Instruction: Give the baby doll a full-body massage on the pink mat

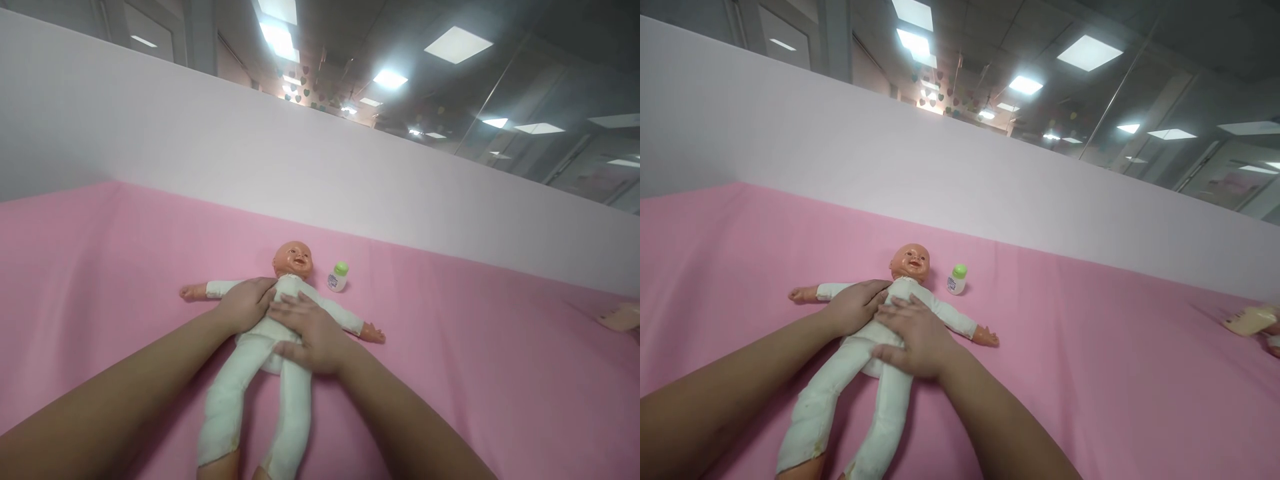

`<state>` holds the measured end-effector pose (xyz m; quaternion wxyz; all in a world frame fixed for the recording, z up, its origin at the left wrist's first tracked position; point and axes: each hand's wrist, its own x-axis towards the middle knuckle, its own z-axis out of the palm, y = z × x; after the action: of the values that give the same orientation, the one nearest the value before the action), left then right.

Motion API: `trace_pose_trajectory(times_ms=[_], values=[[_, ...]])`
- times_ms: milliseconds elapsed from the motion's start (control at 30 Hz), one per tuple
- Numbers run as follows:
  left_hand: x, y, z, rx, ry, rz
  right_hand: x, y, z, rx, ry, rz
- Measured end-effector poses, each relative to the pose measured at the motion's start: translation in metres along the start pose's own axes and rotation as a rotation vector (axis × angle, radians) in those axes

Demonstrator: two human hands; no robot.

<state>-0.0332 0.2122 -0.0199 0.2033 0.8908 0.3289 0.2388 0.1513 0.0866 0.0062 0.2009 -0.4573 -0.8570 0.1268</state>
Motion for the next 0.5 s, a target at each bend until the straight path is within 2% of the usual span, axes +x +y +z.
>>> trace_pose_trajectory(times_ms=[100, 200, 333, 433, 500], values=[[0.0, 0.002, 0.001, 0.016, 0.018, -0.015, 0.001, 0.025, -0.003, -0.002, 0.049, 0.097], [-0.001, 0.002, 0.002, 0.028, 0.036, -0.034, 0.0, 0.039, -0.003, -0.01, 0.104, 0.204], [-0.001, 0.0, 0.003, 0.032, 0.028, -0.045, -0.002, 0.041, -0.006, -0.066, 0.152, 0.448], [-0.001, 0.0, 0.004, 0.042, 0.043, -0.067, -0.002, 0.039, -0.011, -0.166, 0.102, 0.631], [-0.002, 0.003, 0.001, 0.056, 0.064, -0.074, -0.002, 0.04, -0.012, -0.219, 0.066, 0.699]])
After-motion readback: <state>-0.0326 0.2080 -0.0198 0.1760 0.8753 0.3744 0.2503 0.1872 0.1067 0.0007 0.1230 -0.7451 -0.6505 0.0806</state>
